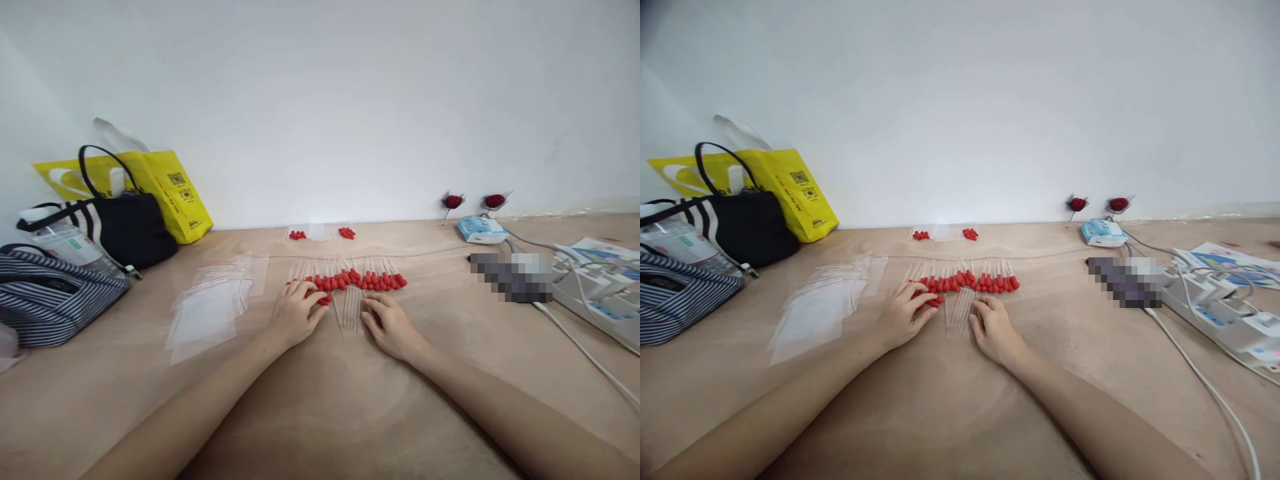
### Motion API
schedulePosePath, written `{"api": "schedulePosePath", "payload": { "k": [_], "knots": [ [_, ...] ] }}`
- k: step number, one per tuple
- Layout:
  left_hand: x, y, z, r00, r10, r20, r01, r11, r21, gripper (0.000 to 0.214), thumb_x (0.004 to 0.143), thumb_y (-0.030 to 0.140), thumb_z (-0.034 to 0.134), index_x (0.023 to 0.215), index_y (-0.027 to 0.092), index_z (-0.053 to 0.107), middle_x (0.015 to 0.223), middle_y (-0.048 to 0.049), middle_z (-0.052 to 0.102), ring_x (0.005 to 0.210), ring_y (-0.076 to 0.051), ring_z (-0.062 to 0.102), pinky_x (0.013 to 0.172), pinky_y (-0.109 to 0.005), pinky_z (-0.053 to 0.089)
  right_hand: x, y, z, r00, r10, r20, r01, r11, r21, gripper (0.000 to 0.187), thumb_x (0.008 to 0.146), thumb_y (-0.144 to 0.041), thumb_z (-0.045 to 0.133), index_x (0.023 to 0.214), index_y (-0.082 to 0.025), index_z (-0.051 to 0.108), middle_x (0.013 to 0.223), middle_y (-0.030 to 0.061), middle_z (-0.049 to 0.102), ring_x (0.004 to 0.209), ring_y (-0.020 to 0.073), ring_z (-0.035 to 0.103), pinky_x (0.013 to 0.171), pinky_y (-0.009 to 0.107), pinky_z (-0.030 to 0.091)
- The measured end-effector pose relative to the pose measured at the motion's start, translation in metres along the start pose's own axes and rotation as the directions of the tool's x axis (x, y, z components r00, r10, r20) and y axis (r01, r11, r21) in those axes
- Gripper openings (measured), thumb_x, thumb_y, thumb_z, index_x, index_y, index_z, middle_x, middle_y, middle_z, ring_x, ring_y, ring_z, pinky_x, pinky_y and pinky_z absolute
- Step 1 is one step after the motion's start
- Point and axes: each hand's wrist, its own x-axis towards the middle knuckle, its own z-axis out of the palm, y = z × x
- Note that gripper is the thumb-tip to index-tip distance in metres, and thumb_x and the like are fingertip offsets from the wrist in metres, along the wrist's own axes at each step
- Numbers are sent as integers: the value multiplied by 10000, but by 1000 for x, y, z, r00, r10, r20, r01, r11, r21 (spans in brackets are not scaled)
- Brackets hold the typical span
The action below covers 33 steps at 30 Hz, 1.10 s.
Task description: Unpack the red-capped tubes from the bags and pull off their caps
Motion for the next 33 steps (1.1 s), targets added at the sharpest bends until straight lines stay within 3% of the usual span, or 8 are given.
{"api": "schedulePosePath", "payload": {
  "k": [6,13,16,22,27,29,33],
  "knots": [
    [14,3,11,999,-34,22,32,998,62,170,796,342,504,846,234,625,869,-39,566,857,-207,493,774,-375,348,0,-1,2,1000,9,-14,-10,999,-34,255,792,-202,431,939,-101,613,1017,156,566,992,244,510,879,405,426],
    [9,-2,-1,998,-2,63,0,1000,30,88,747,217,497,771,212,581,866,-25,574,868,-200,491,768,-366,315,3,-1,1,1000,2,24,-2,1000,-25,261,781,-165,418,923,-108,630,1026,151,584,983,237,532,874,393,435],
    [6,2,-9,995,48,84,-45,998,-38,125,711,290,548,802,212,583,885,-29,577,864,-198,488,797,-375,299,6,-1,1,999,-15,50,16,1000,-12,286,784,-139,397,954,-95,623,1042,156,584,988,230,535,879,381,435],
    [3,19,-14,977,154,146,-131,979,-154,428,606,594,593,780,204,572,835,-18,620,812,-205,500,809,-396,269,8,1,0,995,-19,94,19,1000,-5,305,784,-150,421,1026,-94,598,1104,158,563,1046,234,513,904,385,419],
    [5,26,-10,979,116,171,-88,983,-159,398,617,569,596,739,194,542,836,-19,647,789,-203,507,802,-401,265,11,-3,-5,986,11,167,-14,1000,17,332,791,-225,468,1062,-72,584,1152,181,534,1088,245,489,934,391,390],
    [5,28,-10,980,102,173,-74,985,-158,338,645,515,593,739,195,539,874,-20,649,799,-201,508,800,-398,266,10,-6,-8,979,32,203,-37,999,23,445,771,-341,523,1110,-54,554,1190,202,501,1125,266,455,951,412,365],
    [8,25,-13,984,63,164,-40,989,-140,265,699,461,553,756,202,546,873,-13,645,813,-202,508,787,-386,274,2,-13,-11,960,59,273,-67,998,19,905,574,-624,612,1239,-37,429,1294,236,373,1205,330,333,968,480,308]
  ]
}}
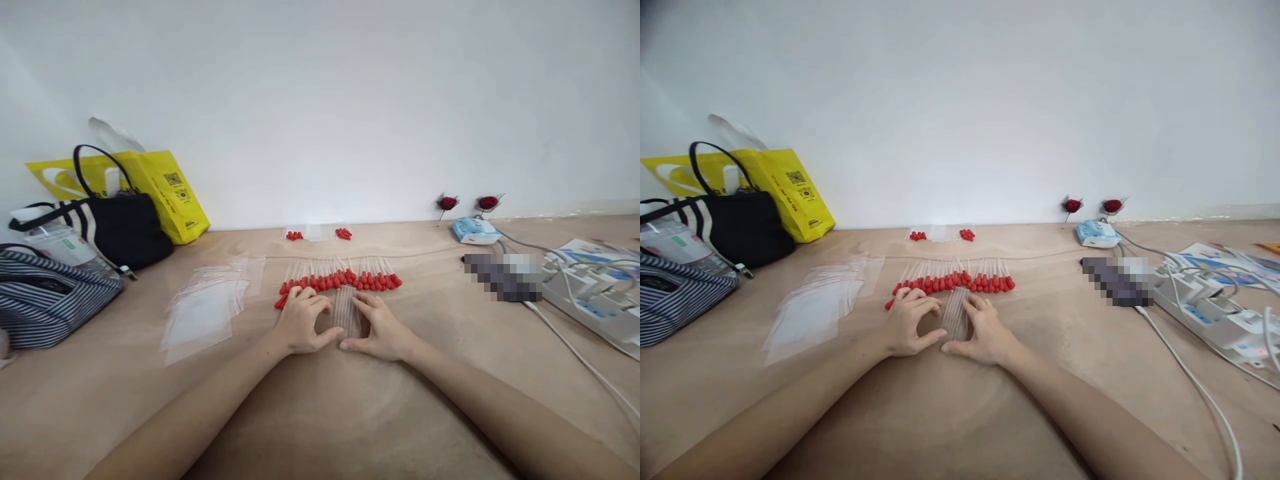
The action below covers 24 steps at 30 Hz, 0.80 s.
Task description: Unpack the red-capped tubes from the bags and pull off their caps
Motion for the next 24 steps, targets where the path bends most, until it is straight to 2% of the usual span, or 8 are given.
{"api": "schedulePosePath", "payload": {
  "k": [3,5,7,11,15,20,24],
  "knots": [
    [9,-13,-4,982,-172,-84,178,982,69,215,751,415,504,745,206,553,832,-16,636,835,-213,512,753,-373,289,-5,-4,3,1000,-23,18,24,999,-26,1083,450,-709,614,1298,-89,354,1338,217,308,1213,364,282,956,545,261],
    [17,-26,-6,950,-286,-126,300,947,113,195,740,397,518,768,209,564,843,-27,632,858,-233,511,738,-373,298,-6,-5,4,999,-40,14,41,998,-42,1086,442,-718,608,1309,-123,337,1339,201,307,1204,366,281,944,566,248],
    [26,-37,-6,936,-336,-106,348,929,128,238,712,421,549,824,213,576,871,-37,630,868,-251,509,730,-379,305,-6,-4,4,999,-50,6,50,997,-58,1029,492,-698,601,1303,-119,346,1326,202,324,1194,360,290,933,561,263],
    [37,-48,-3,956,-294,-7,292,945,148,259,755,432,507,904,244,606,855,-33,634,862,-251,515,737,-394,300,-8,1,1,994,-105,-13,104,992,-66,839,624,-602,585,1280,-119,384,1298,197,364,1181,337,321,913,526,322],
    [38,-50,1,967,-250,46,240,958,155,226,816,370,441,850,262,637,813,-23,633,833,-230,526,745,-405,288,-9,10,-3,988,-149,-26,148,988,-48,686,711,-480,573,1266,-114,405,1278,190,394,1183,301,346,928,480,353],
    [39,-50,1,959,-283,34,277,954,118,161,787,310,493,808,246,639,791,-18,645,834,-228,533,755,-406,287,-7,17,-9,986,-167,-3,167,985,-49,591,763,-406,537,1235,-65,440,1254,199,425,1182,273,368,959,432,351],
    [37,-46,0,945,-327,-18,327,941,85,171,804,280,469,812,233,634,813,-20,655,832,-223,547,748,-407,292,-6,17,-11,985,-175,-3,174,982,-79,555,779,-392,523,1229,-77,452,1255,192,441,1176,274,379,939,448,365]
  ]
}}
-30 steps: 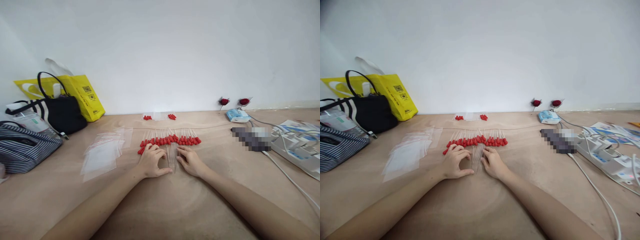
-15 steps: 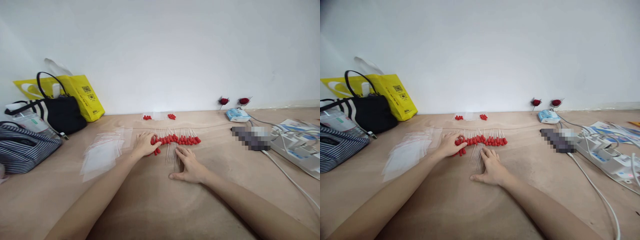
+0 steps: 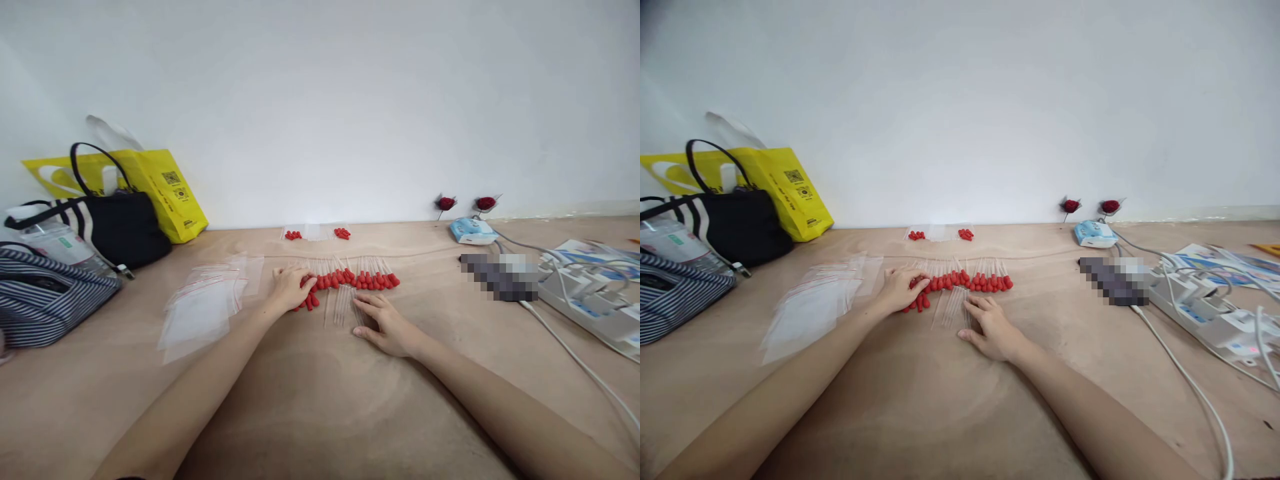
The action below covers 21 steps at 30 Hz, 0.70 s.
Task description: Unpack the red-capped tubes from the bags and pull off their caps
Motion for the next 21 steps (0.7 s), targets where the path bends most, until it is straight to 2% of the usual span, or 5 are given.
{"api": "schedulePosePath", "payload": {
  "k": [4,9,17,19,21],
  "knots": [
    [-12,1,-4,988,-20,-152,12,998,-55,162,804,290,484,833,234,633,815,-17,651,837,-220,552,744,-393,307,-1,0,1,1000,-21,-11,21,1000,1,523,782,-378,524,1232,-121,458,1253,166,462,1155,268,409,917,452,382],
    [-41,2,-10,944,64,-323,-93,993,-74,173,824,290,475,882,234,628,798,-16,636,835,-192,553,766,-370,319,1,3,6,1000,2,-30,-2,1000,1,531,784,-380,517,1240,-117,449,1260,171,455,1168,276,404,906,465,389],
    [-73,6,0,925,210,-318,-270,949,-160,184,838,245,447,889,242,623,787,-16,603,777,-146,553,742,-316,371,4,6,10,987,18,-157,-7,997,73,487,774,-378,527,1199,-143,488,1219,159,489,1121,260,458,912,445,399],
    [-75,7,1,917,252,-310,-307,940,-145,185,840,223,436,898,238,612,795,-18,599,775,-141,551,754,-317,367,3,5,6,968,31,-249,-4,994,106,492,781,-374,521,1216,-154,458,1186,145,506,1097,237,475,898,412,417],
    [-74,8,2,910,290,-295,-337,933,-123,177,840,204,429,897,229,595,808,-17,602,776,-138,552,771,-323,355,2,3,1,926,40,-375,1,994,107,506,786,-373,516,1234,-160,422,1166,137,509,1087,225,475,882,390,427]
  ]
}}
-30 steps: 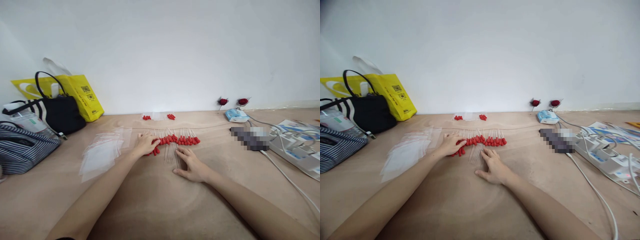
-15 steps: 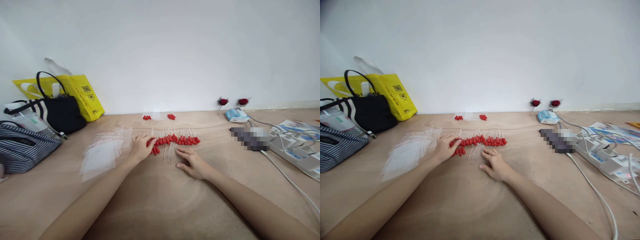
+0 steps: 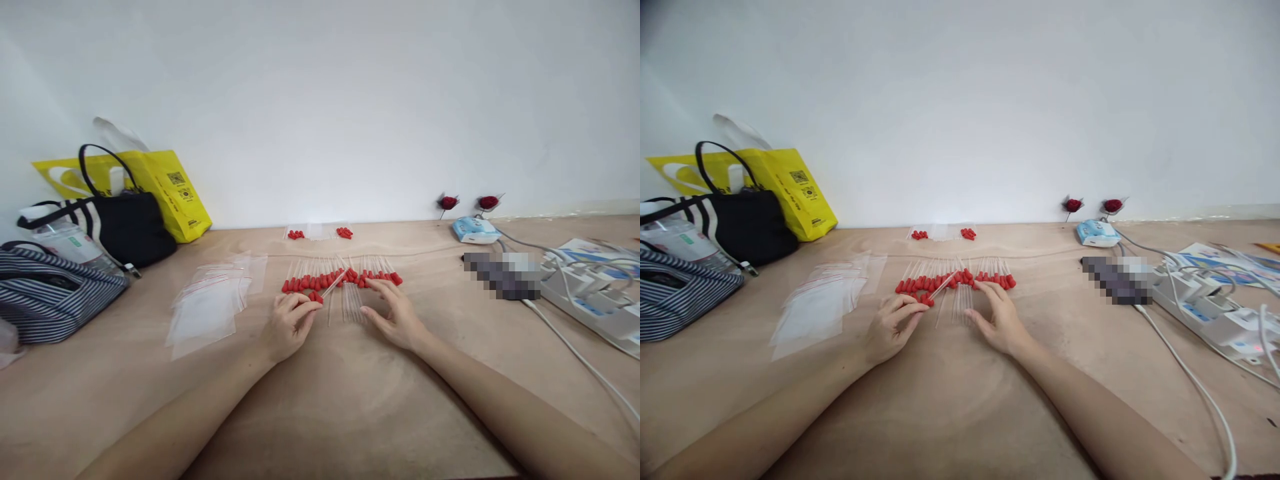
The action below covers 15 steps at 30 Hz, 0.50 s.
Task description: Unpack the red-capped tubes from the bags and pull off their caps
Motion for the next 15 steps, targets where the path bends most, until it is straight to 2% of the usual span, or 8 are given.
{"api": "schedulePosePath", "payload": {
  "k": [2,3,6,9,12,15],
  "knots": [
    [1,1,0,1000,19,23,-19,1000,4,157,837,193,422,879,215,571,827,-17,611,785,-136,555,789,-325,344,1,-4,-4,994,-41,-100,36,998,-53,525,779,-387,526,1240,-164,410,1162,137,508,1095,233,460,896,401,406],
    [2,1,1,999,19,35,-19,1000,2,146,835,190,416,869,208,557,834,-17,616,787,-135,557,796,-325,342,1,-6,-6,991,-76,-109,65,993,-101,527,774,-396,534,1237,-174,418,1168,133,508,1102,241,451,915,416,382],
    [2,4,4,998,11,56,-11,1000,0,115,827,186,400,836,194,515,822,-14,624,777,-135,566,813,-327,335,2,-14,-7,980,-196,13,194,954,-230,460,778,-390,539,1207,-238,471,1191,90,522,1123,252,436,973,470,284],
    [0,7,8,998,41,46,-41,999,-2,101,822,176,398,819,195,497,812,-7,627,772,-130,572,829,-327,331,1,-20,-1,958,-256,128,281,923,-263,330,806,-335,520,1132,-292,540,1117,36,591,1115,241,453,1006,519,180],
    [0,11,9,995,90,44,-90,996,-15,102,825,160,400,809,200,492,798,7,631,767,-117,577,838,-320,332,1,-22,7,949,-269,165,305,914,-266,229,839,-295,475,1030,-312,600,978,0,658,1060,221,501,1016,546,108],
    [0,14,10,992,122,38,-121,992,-43,106,824,151,411,822,203,503,789,11,638,762,-114,585,849,-321,337,1,-23,11,943,-288,165,324,909,-262,220,861,-248,428,940,-293,629,869,-13,683,988,194,545,1027,539,90]
  ]
}}
